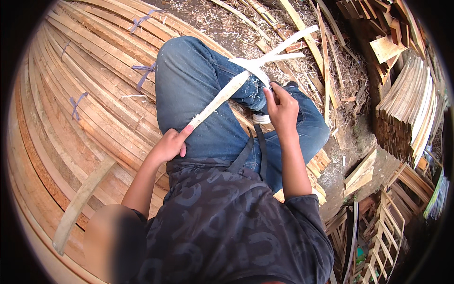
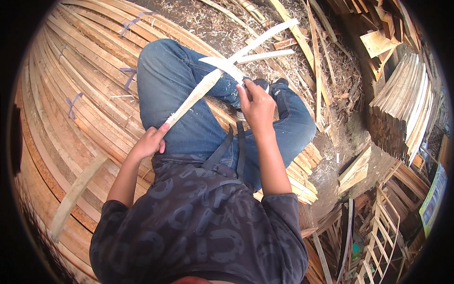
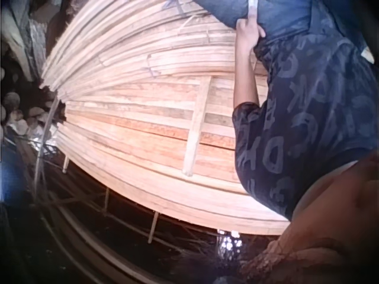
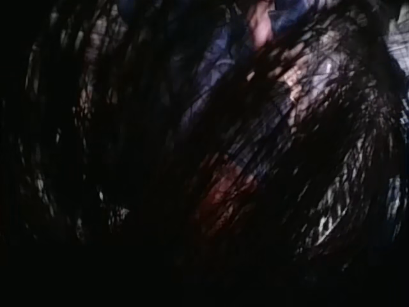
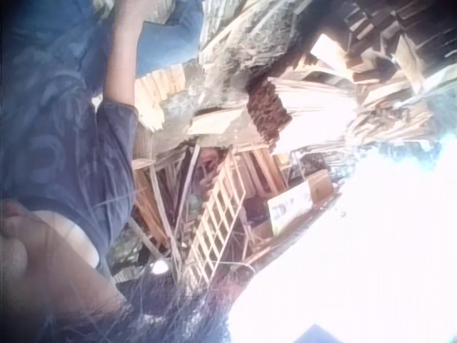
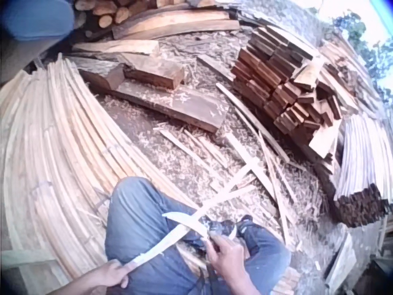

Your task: The person sits cross-legged on the ground and uses a curved knife to shave thin strips from a long piece of wood held in their left hand. They repeatedly draw the blade along the wood to remove bark and smooth the surface, with wood shavings accumulating on their lap and the ground.

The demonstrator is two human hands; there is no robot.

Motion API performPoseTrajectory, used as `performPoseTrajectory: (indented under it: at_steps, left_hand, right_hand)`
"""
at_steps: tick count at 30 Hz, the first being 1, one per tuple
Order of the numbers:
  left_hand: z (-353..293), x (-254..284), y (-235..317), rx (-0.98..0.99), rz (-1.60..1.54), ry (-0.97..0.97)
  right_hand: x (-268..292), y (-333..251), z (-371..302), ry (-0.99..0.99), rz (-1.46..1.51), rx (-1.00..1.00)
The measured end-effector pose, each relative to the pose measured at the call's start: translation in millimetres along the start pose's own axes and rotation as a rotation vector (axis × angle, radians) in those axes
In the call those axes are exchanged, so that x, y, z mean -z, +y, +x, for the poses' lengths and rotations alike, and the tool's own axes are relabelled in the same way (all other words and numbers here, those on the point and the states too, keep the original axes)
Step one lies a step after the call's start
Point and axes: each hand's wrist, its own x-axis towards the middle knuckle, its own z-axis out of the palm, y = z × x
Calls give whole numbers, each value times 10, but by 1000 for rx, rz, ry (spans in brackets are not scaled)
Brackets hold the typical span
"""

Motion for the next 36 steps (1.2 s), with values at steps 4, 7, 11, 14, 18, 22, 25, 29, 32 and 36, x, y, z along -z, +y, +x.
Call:
performPoseTrajectory:
  at_steps: [4, 7, 11, 14, 18, 22, 25, 29, 32, 36]
  left_hand:
    - [34, -39, -78, 54, -22, 12]
    - [-16, -34, 55, 54, 2, 11]
    - [-10, -26, 18, 43, 0, 28]
    - [-26, -47, 26, -17, 7, 47]
    - [-9, -62, 32, 31, -7, 47]
    - [-74, -50, 159, 23, 38, 48]
    - [-59, -42, 97, -7, 60, 86]
    - [-17, -98, 28, -15, 23, 108]
    - [-16, -132, 1, -34, 8, 118]
    - [-47, -143, -60, -58, 43, 137]
  right_hand:
    - [-78, 62, 39, -32, 18, -99]
    - [-92, 392, 250, 10, -67, -216]
    - [-28, 261, 225, 52, -49, -117]
    - [2, 64, 60, -29, -1, 50]
    - [-96, 244, 98, -14, 7, -46]
    - [-11, 684, 435, 110, -206, -217]
    - [37, 389, 351, 90, -90, -118]
    - [-52, 175, 87, -31, -20, 124]
    - [-2, 530, 367, 51, -75, -229]
    - [366, 1196, 593, 83, -331, -447]
